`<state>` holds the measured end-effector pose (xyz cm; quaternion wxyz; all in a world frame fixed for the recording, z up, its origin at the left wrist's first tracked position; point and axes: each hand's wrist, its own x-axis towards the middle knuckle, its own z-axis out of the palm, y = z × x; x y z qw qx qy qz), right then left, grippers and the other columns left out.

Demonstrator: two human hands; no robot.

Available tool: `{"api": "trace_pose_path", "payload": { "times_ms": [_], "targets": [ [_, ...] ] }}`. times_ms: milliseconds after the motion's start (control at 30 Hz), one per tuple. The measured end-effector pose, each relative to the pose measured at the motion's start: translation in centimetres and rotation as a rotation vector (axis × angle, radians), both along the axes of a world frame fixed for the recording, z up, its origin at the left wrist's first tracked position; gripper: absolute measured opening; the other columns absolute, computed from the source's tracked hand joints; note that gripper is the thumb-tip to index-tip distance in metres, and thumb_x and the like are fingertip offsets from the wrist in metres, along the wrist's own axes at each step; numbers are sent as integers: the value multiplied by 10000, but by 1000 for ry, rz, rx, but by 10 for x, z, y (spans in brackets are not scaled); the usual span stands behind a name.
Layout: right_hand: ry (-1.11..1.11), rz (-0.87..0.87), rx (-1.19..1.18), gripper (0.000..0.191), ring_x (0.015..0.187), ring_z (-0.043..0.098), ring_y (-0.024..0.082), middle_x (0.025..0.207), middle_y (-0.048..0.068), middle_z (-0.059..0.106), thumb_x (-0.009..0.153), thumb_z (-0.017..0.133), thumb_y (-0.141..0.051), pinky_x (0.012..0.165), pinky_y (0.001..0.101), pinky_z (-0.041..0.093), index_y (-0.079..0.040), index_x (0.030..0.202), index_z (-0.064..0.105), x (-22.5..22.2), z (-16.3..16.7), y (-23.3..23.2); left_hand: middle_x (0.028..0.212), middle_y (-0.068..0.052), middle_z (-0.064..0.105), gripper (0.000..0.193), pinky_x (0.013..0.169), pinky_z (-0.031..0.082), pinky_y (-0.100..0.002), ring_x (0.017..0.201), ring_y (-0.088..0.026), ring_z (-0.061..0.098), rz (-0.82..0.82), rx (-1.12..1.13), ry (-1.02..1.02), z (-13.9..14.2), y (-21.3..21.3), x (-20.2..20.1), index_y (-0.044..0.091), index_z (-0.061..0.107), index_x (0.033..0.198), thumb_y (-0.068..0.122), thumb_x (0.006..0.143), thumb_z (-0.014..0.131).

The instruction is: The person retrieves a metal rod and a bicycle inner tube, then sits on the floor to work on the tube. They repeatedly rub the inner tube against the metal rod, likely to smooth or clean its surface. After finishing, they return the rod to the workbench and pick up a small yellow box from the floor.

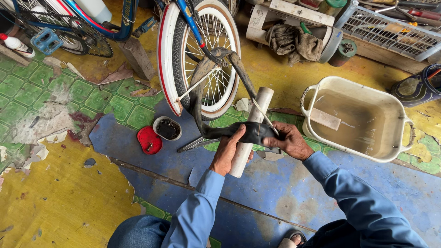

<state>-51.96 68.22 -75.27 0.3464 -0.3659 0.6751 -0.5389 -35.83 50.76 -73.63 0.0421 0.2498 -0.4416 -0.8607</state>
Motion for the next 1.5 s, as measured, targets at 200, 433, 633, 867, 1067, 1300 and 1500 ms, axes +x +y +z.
{"api": "trace_pose_path", "payload": {
  "times_ms": [200, 433, 633, 867, 1067, 1300, 1500],
  "targets": [
    [-83, 87, -46, 347, 900, 607, 77, 946, -20, 660, 799, 870, -120, 796, 292, 532, -55, 1075, 669, 0, 0, -7, 691, -108, 686, 528, 407, 558, -328, 515, -202, 686, -62, 188, 20, 7, 0, 0, 31, 667, 1021, 553, 955, 616],
    [-295, 227, -44, 519, 1086, 635, 116, 1110, -9, 710, 809, 813, -165, 976, 321, 526, -74, 1271, 596, -3, 26, -10, 651, -142, 673, 554, 401, 566, -358, 498, -226, 685, -47, 191, -11, -3, 6, -4, -7, 658, 1055, 534, 1027, 542],
    [-109, 252, -16, 600, 1042, 619, 119, 1113, 23, 715, 812, 835, -162, 898, 314, 521, -32, 1337, 574, 2, 31, -10, 645, -133, 666, 642, 392, 554, -346, 476, -220, 670, -123, 204, 9, -10, 10, -4, 18, 640, 1068, 640, 1004, 494],
    [-219, 170, 39, 227, 755, 583, 82, 835, 6, 685, 911, 792, -144, 639, 273, 474, 4, 1069, 726, -13, -1, -2, 759, -123, 715, 747, 465, 599, -338, 543, -205, 701, -84, 240, -24, -1, 13, 1, 48, 617, 1198, 721, 936, 427],
    [-148, 89, 62, 173, 717, 621, 63, 797, -16, 722, 891, 768, -139, 635, 275, 522, -11, 1006, 758, -21, -15, 1, 766, -113, 703, 764, 429, 562, -318, 536, -163, 664, -173, 100, -94, -17, 31, 11, 25, 591, 1207, 736, 959, 457],
    [81, 207, 288, 176, 638, 597, 85, 716, -9, 705, 883, 749, -155, 560, 303, 495, -27, 1003, 759, -20, -8, 15, 718, -117, 688, 750, 396, 539, -307, 493, -149, 644, -270, 290, -172, -48, 51, 10, 6, 592, 1126, 719, 988, 405],
    [-40, 262, 319, 227, 732, 582, 81, 774, -15, 709, 911, 772, -198, 661, 314, 516, 0, 1021, 777, -16, -14, 36, 653, -114, 620, 703, 371, 504, -338, 467, -192, 631, -154, 170, -154, -53, 64, 7, -35, 596, 888, 648, 1035, 517]
  ]
}}
